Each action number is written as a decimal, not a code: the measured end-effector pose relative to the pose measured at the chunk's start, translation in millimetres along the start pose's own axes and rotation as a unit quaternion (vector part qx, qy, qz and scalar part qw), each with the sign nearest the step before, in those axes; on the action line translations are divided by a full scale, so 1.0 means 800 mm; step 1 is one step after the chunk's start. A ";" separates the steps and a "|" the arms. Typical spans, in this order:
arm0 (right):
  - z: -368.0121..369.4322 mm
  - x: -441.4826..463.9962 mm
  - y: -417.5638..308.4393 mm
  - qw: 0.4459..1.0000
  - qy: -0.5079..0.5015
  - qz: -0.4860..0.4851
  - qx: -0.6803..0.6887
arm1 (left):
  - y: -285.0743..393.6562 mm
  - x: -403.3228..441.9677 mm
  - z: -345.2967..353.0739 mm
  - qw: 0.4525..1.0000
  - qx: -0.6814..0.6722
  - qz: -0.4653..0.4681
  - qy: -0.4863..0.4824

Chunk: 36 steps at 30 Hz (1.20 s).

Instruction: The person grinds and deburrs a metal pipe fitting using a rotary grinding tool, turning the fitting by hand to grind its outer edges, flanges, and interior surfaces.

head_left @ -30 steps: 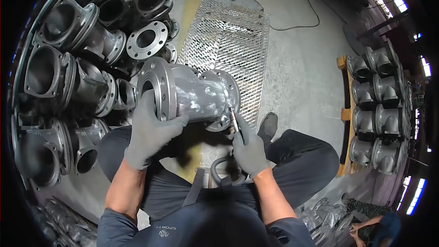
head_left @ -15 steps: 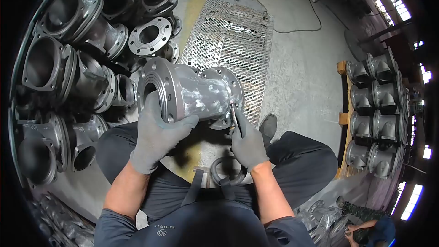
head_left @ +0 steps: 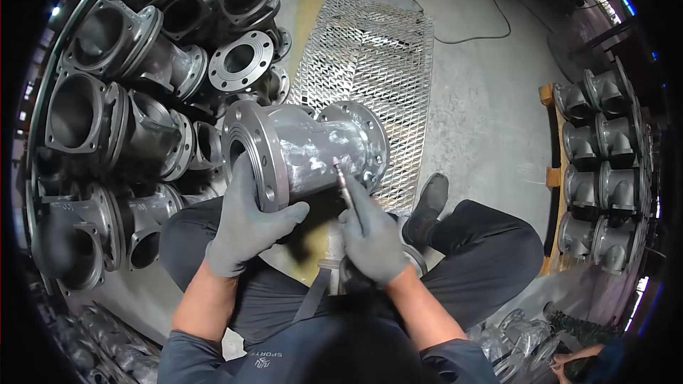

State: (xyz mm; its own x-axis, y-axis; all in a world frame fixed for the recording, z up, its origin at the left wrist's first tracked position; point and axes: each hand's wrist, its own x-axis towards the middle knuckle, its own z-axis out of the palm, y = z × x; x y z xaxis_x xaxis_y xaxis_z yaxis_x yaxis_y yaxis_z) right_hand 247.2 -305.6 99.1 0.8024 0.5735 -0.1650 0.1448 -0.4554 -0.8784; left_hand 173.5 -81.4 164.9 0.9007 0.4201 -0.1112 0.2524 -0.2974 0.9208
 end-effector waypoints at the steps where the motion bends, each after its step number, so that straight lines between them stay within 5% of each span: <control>1: 0.005 -0.001 -0.012 0.999 -0.011 -0.021 0.022 | 0.001 0.000 0.001 1.000 -0.008 -0.002 0.003; 8: -0.002 0.011 -0.012 0.997 -0.032 -0.055 0.053 | 0.004 0.005 0.000 0.999 -0.033 -0.025 -0.002; 10: -0.006 0.009 -0.019 0.992 -0.079 -0.079 0.056 | -0.005 0.005 0.001 0.999 -0.001 0.031 0.016; 14: -0.014 0.017 -0.024 0.994 -0.074 -0.034 0.074 | 0.004 0.003 0.001 1.000 -0.021 -0.008 0.007; 16: -0.010 0.020 -0.018 0.991 -0.048 -0.120 0.030 | 0.003 0.003 0.004 0.999 -0.035 0.008 0.020; 24: -0.005 0.019 -0.004 0.990 -0.071 -0.093 0.077 | 0.004 0.003 0.002 1.000 -0.017 0.008 0.010; 26: 0.004 0.015 -0.004 0.984 -0.018 -0.162 0.070 | 0.007 0.005 0.003 1.000 -0.023 -0.001 0.010; 36: 0.019 0.007 0.010 0.993 -0.018 -0.100 0.060 | 0.008 0.010 0.004 0.999 -0.042 0.001 0.025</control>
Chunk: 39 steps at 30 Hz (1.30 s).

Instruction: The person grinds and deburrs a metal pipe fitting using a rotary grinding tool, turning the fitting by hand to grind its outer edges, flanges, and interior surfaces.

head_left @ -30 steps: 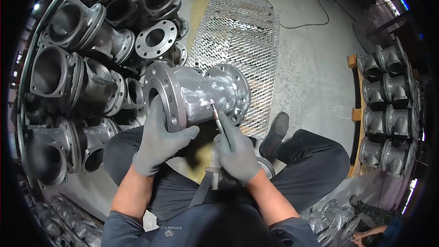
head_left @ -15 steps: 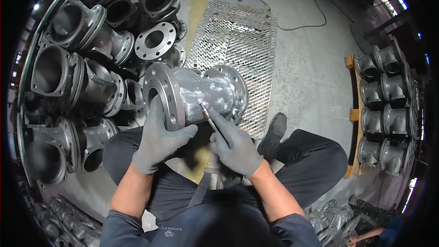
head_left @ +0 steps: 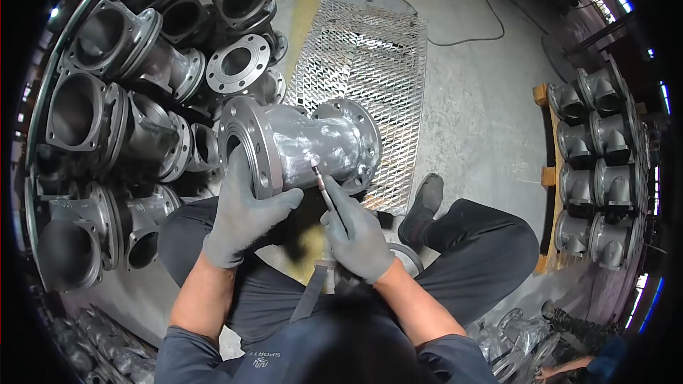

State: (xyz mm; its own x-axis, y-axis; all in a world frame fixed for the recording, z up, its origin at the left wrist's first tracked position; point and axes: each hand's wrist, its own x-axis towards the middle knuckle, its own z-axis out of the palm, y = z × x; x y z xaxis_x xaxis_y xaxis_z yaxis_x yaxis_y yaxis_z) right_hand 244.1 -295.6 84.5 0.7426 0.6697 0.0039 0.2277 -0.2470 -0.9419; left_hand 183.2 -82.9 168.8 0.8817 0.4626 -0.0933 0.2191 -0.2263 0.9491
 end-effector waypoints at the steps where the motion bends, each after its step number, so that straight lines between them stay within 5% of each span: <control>1: 0.001 -0.002 0.004 1.000 0.023 -0.012 0.007 | 0.001 -0.002 0.000 1.000 0.007 -0.007 -0.001; 2: 0.000 -0.003 0.010 0.998 0.047 -0.026 0.012 | -0.001 -0.003 -0.001 1.000 0.007 -0.009 -0.003; 4: -0.015 0.006 0.025 0.991 0.044 0.122 0.028 | -0.003 -0.003 -0.002 0.999 0.016 -0.038 -0.004; 10: -0.025 0.012 0.025 0.995 0.022 0.069 0.065 | -0.005 -0.004 0.004 1.000 -0.011 -0.018 -0.008; 18: -0.025 0.010 0.036 0.991 -0.001 0.131 0.024 | -0.003 0.002 0.001 0.999 0.036 -0.027 -0.002; 20: -0.002 0.001 0.041 0.995 0.086 0.052 0.002 | -0.001 0.000 0.003 0.999 0.031 -0.020 0.001; 22: -0.001 -0.007 0.052 0.988 0.073 0.133 0.026 | 0.009 0.000 0.008 0.998 -0.041 -0.047 0.010; 25: 0.023 -0.017 0.065 0.996 0.085 0.030 -0.009 | 0.003 0.003 0.005 0.999 -0.009 -0.029 0.011; 28: 0.018 -0.005 0.059 0.991 0.078 0.112 0.012 | 0.001 0.004 0.006 0.999 -0.012 -0.023 0.022; 34: 0.007 -0.003 0.063 0.989 0.075 0.115 -0.048 | -0.005 0.006 0.005 0.999 0.011 -0.005 0.032; 36: 0.012 -0.008 0.072 0.993 0.092 0.028 -0.070 | 0.000 0.005 0.005 0.999 0.022 -0.013 0.024; 39: -0.004 -0.008 0.080 0.990 0.082 0.095 -0.059 | 0.002 0.006 0.008 1.000 0.009 -0.015 0.022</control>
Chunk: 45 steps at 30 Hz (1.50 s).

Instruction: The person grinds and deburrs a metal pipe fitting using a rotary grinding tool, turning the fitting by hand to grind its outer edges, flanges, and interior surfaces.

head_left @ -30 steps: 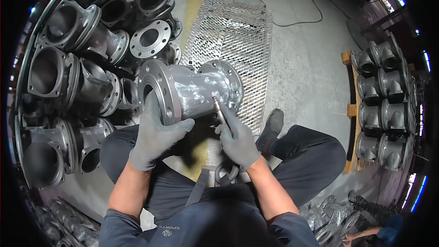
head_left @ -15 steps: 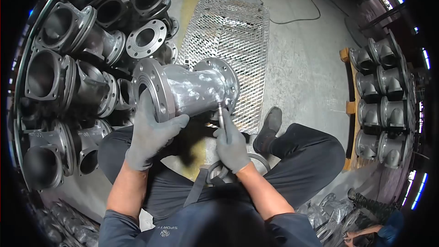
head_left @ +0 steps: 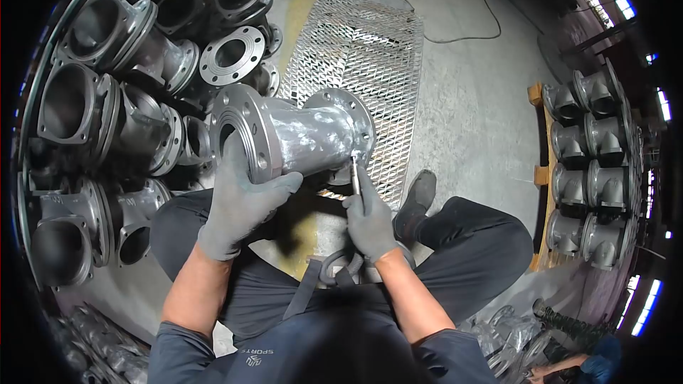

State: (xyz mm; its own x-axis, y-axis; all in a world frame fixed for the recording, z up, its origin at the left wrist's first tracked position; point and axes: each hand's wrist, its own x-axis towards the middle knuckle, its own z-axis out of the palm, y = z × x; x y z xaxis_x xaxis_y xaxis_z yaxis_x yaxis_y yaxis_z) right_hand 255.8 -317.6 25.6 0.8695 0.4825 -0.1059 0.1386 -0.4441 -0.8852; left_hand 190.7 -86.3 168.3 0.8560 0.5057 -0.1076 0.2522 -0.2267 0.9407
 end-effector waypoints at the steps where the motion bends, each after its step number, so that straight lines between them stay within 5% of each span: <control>1: -0.007 0.003 -0.005 0.999 -0.011 0.036 0.003 | -0.003 -0.001 0.001 1.000 -0.005 -0.004 0.000; 10: -0.024 -0.004 -0.015 0.983 -0.064 0.163 0.059 | 0.007 0.000 0.007 0.999 -0.041 -0.005 -0.013; 17: -0.028 0.002 0.000 0.987 -0.062 0.141 0.046 | -0.001 -0.002 -0.002 0.999 -0.012 -0.002 -0.031; 19: -0.028 0.004 0.006 0.990 -0.056 0.131 0.015 | -0.010 -0.005 -0.006 0.989 0.103 0.096 -0.048; 21: -0.029 0.010 0.009 0.998 -0.013 0.062 -0.005 | -0.021 -0.014 -0.008 0.984 0.135 0.099 -0.059; 22: -0.039 0.015 -0.007 0.988 -0.033 0.139 0.051 | -0.024 -0.016 -0.009 0.978 0.167 0.104 -0.069; 31: -0.150 0.108 -0.052 0.980 -0.157 0.044 -0.113 | -0.034 -0.011 -0.014 0.969 0.200 0.126 -0.068; 38: -0.179 0.129 -0.097 0.941 -0.279 0.062 -0.181 | -0.030 -0.013 -0.015 0.984 0.142 0.063 -0.086; 40: -0.182 0.133 -0.113 0.916 -0.317 0.141 -0.202 | -0.028 -0.014 -0.015 0.987 0.129 0.048 -0.085; 45: -0.185 0.128 -0.093 0.931 -0.294 0.070 -0.204 | -0.034 -0.026 -0.020 0.966 0.234 0.080 -0.071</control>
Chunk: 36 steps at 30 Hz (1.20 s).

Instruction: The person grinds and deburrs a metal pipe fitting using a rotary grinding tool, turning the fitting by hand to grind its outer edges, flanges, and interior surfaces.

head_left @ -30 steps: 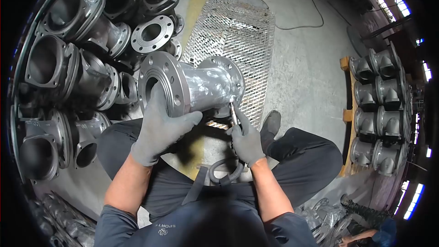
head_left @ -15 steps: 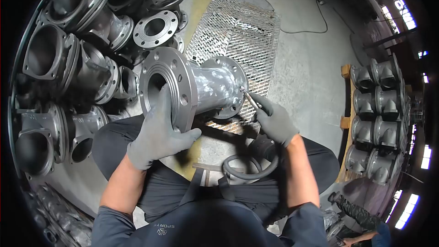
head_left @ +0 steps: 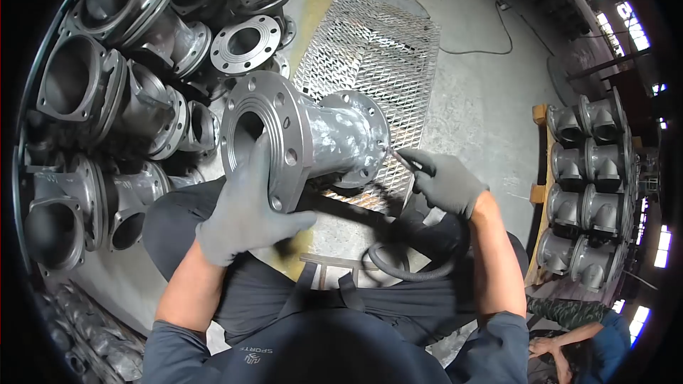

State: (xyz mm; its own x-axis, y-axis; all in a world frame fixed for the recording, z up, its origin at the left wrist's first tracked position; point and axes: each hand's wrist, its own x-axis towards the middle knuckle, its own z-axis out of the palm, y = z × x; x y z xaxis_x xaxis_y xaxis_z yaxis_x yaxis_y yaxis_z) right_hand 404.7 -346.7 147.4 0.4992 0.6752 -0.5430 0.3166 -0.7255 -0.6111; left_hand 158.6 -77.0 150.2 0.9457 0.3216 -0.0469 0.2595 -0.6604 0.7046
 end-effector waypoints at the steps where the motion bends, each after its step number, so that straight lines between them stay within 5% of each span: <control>1: 0.009 -0.001 0.005 0.999 0.019 -0.041 -0.022 | -0.006 -0.004 -0.001 0.996 0.079 0.036 0.018; 5: 0.040 -0.015 0.015 0.995 0.073 -0.059 -0.015 | -0.026 -0.007 0.003 0.982 0.149 0.110 0.037; 12: 0.104 -0.040 0.002 0.973 0.197 -0.042 0.115 | 0.012 0.030 -0.019 0.996 0.050 -0.024 0.068; 16: 0.114 -0.063 -0.012 0.937 0.210 0.030 0.279 | 0.057 0.073 -0.056 0.932 -0.300 -0.203 0.012; 19: 0.134 -0.057 0.000 0.903 0.227 0.043 0.363 | 0.057 0.074 -0.057 0.923 -0.317 -0.219 0.021; 23: 0.155 -0.050 0.003 0.908 0.242 0.006 0.342 | 0.035 0.058 -0.040 0.976 -0.205 -0.060 0.034; 32: 0.195 -0.020 -0.034 0.920 0.189 0.043 0.340 | 0.037 0.049 -0.034 0.977 -0.193 -0.077 0.052; 36: 0.217 -0.001 -0.032 0.932 0.249 -0.039 0.262 | 0.037 0.051 -0.033 0.974 -0.198 -0.094 0.052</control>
State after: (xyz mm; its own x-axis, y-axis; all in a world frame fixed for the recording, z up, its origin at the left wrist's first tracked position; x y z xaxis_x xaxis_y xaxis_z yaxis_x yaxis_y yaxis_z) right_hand 256.6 -305.6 63.4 0.8448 0.4835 -0.2294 -0.0034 -0.4238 -0.9057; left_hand 199.6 -65.6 188.2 0.8582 0.4927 -0.1442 0.3114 -0.2764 0.9092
